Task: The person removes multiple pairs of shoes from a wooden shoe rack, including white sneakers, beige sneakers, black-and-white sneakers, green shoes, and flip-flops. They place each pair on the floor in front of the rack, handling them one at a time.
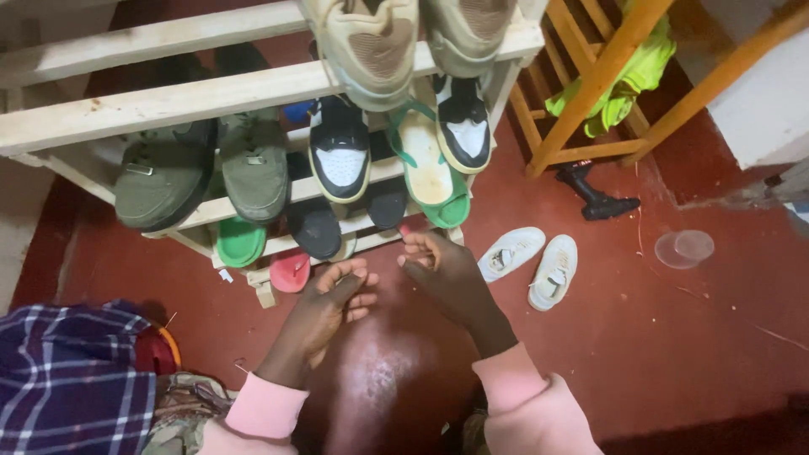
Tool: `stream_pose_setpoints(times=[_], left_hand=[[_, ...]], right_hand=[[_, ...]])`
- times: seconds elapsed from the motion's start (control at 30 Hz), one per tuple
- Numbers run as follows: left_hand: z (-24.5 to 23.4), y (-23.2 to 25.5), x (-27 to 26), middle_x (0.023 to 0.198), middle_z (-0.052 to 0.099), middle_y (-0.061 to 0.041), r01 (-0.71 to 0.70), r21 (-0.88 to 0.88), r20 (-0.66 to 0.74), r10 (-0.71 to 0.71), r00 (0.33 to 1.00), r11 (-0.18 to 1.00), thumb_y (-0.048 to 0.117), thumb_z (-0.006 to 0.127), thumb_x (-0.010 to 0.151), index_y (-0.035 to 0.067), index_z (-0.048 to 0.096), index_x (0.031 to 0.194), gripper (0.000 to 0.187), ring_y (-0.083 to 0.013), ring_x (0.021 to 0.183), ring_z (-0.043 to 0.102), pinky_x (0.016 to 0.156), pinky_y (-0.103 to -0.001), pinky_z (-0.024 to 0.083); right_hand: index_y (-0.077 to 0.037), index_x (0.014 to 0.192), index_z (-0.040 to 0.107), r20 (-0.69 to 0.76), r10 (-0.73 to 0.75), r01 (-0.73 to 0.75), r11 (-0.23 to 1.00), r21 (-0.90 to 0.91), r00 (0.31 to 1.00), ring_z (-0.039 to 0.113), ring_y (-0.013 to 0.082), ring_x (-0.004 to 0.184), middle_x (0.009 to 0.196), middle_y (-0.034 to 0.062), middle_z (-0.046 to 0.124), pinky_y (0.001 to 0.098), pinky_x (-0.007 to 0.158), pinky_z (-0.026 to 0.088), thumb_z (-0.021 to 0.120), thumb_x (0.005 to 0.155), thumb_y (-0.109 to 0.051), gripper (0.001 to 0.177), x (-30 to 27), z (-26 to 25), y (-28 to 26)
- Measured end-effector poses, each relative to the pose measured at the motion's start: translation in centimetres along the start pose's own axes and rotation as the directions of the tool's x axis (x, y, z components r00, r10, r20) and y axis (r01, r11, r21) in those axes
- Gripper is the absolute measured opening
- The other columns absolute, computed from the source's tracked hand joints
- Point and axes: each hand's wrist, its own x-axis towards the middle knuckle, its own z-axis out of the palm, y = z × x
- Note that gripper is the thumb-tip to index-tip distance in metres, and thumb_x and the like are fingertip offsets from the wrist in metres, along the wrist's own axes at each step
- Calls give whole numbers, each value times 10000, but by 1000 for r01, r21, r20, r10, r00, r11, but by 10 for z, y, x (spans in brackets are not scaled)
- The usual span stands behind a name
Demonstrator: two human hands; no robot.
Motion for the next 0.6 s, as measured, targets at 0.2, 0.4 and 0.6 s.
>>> stream_pose_setpoints(times=[0.2,0.4,0.6], left_hand=[[-17,13,-2,1152,702,-57,-29,-104,33,33,999,994,317,660,913,77,566,1361,517,-138,954,669,865,-319,544],[-23,8,18,1089,687,-72,-168,-77,107,176,979,983,185,732,905,20,559,1358,513,-124,925,674,844,-262,546],[-28,12,32,1106,718,-62,-126,-155,136,147,980,980,195,716,907,12,562,1337,493,-136,902,686,798,-256,542]], right_hand=[[-63,1336,652,21,60,-61,997,51,998,680,139,1003,1146,92,716,277,862,560,725,888,-221,480,5,1,0],[-59,1309,631,39,66,-64,996,-63,997,701,145,1036,1164,85,726,287,898,558,731,902,-237,456,14,-2,10],[-64,1354,611,78,61,-47,985,-166,995,705,157,1060,1194,81,718,300,903,555,726,898,-238,501,24,5,20]])
